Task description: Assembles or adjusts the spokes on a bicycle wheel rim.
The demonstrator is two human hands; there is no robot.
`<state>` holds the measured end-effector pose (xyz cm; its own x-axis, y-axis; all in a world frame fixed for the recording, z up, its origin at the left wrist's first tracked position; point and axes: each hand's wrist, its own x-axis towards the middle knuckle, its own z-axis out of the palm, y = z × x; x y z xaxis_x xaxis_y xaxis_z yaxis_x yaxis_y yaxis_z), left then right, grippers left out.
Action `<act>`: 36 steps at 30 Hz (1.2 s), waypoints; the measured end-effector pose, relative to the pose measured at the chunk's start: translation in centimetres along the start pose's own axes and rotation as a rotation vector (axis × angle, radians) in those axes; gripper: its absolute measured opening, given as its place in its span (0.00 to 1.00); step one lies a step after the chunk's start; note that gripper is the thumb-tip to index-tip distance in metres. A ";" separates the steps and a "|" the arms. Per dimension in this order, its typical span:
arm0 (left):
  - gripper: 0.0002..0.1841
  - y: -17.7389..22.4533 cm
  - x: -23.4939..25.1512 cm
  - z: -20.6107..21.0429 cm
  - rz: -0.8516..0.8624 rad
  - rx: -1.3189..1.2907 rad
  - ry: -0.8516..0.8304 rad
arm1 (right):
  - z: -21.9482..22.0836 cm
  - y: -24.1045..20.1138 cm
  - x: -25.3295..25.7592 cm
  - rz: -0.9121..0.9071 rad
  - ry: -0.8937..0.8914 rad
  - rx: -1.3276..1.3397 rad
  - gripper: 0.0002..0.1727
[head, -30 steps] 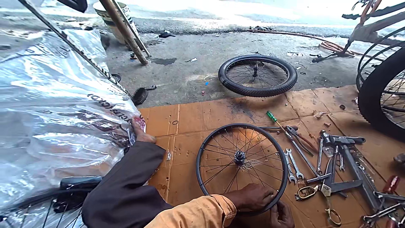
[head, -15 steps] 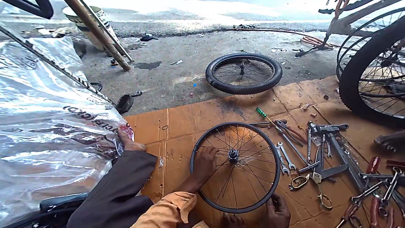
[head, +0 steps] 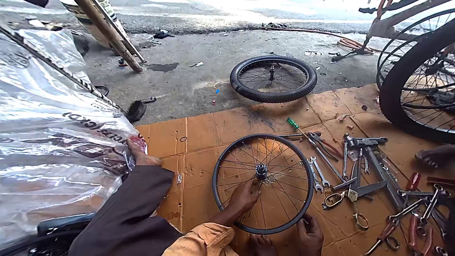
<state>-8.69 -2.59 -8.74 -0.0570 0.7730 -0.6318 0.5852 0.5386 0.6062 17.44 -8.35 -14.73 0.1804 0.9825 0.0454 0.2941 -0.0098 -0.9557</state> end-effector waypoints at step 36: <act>0.11 0.8 0.7 -1.9 -0.087 -0.651 -0.484 | -7.2 3.6 7.5 -0.358 -0.317 -1.133 0.17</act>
<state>-9.78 -0.97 -7.77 0.3623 0.5694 -0.7380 -0.0011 0.7920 0.6105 26.65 -2.40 -15.75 -0.2677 0.9631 0.0291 0.9574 0.2693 -0.1046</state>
